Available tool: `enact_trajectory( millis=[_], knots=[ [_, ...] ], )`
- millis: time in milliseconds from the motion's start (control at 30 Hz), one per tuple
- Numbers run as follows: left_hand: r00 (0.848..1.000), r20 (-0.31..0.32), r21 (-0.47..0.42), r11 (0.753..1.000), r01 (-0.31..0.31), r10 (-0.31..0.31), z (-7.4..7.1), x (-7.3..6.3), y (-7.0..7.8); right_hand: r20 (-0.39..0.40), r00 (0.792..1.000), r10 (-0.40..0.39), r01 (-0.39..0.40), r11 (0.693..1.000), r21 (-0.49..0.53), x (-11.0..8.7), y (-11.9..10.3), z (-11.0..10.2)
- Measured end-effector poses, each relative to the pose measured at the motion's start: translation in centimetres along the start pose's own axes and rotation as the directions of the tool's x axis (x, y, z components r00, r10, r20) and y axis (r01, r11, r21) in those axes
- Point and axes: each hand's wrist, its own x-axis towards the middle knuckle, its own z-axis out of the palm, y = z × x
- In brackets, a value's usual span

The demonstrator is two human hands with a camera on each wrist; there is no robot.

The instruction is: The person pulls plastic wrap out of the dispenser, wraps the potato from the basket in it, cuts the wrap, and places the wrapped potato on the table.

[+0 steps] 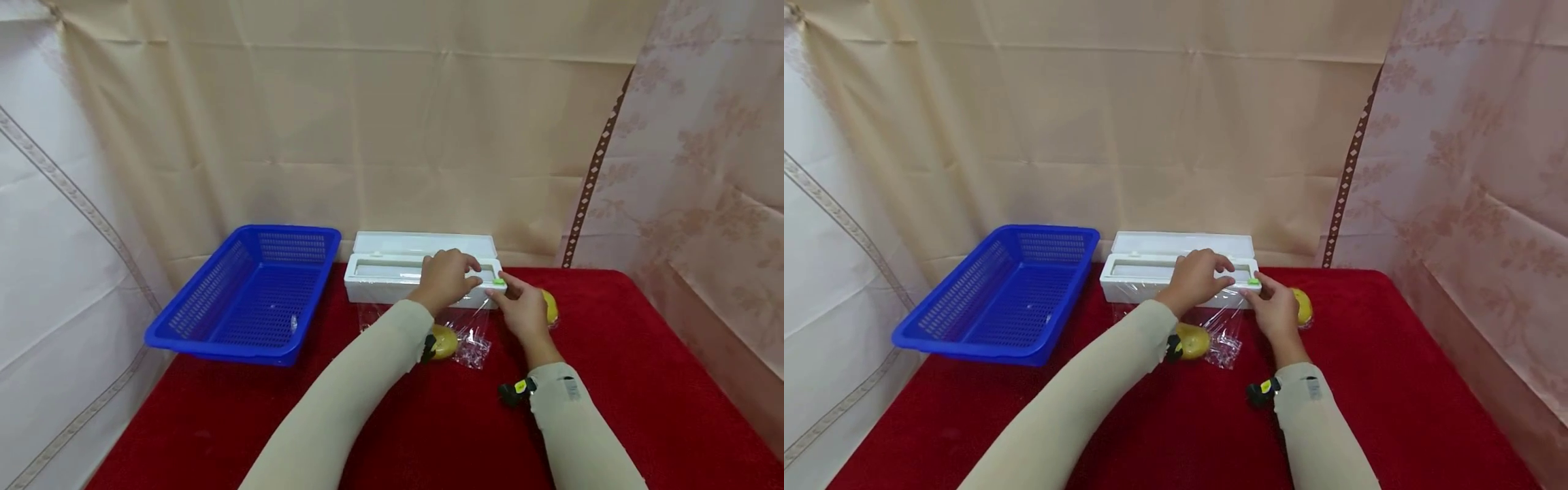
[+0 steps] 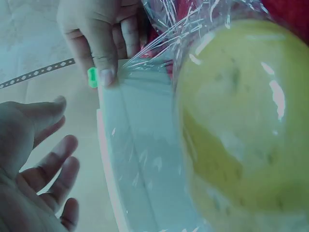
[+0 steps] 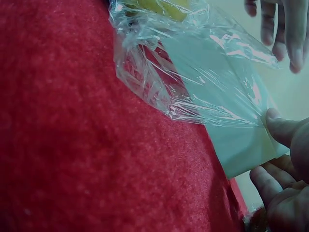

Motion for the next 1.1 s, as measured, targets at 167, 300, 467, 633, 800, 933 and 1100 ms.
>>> enact_trajectory(
  millis=[167, 300, 467, 633, 800, 933, 1100],
  knots=[
    [1.000, -0.010, 0.109, 0.994, 0.001, 0.000, 0.6, 0.8, 1.1, 0.001, 1.000, -0.013, 0.013, 1.000, 0.005, 0.1, 0.2, 0.2],
    [1.000, -0.014, 0.144, 0.990, -0.011, 0.013, 1.4, 1.4, 2.2, -0.023, 0.999, -0.038, 0.037, 0.999, -0.040, 0.3, 0.2, 0.0],
    [1.000, -0.010, 0.155, 0.988, -0.002, 0.004, 2.7, 2.1, 3.0, -0.050, 0.998, -0.024, 0.020, 0.997, -0.080, 0.4, 0.3, 0.0],
    [1.000, -0.021, 0.183, 0.983, 0.024, -0.021, 3.4, 2.2, 3.3, -0.057, 0.998, -0.030, 0.024, 0.995, -0.095, 0.1, 0.2, 0.2],
    [0.998, -0.060, 0.176, 0.984, 0.040, -0.030, 3.8, 2.3, 3.4, -0.084, 0.995, -0.044, 0.034, 0.992, -0.124, 0.0, 0.0, 0.3],
    [0.998, -0.055, 0.168, 0.985, 0.044, -0.035, 4.1, 2.5, 3.5, -0.084, 0.996, -0.033, 0.022, 0.991, -0.131, -0.1, -0.1, 0.3],
    [0.999, -0.027, 0.205, 0.978, 0.048, -0.043, 4.3, 2.9, 3.3, -0.062, 0.998, -0.012, 0.004, 0.993, -0.121, 0.0, 0.2, 0.2]
  ],
)
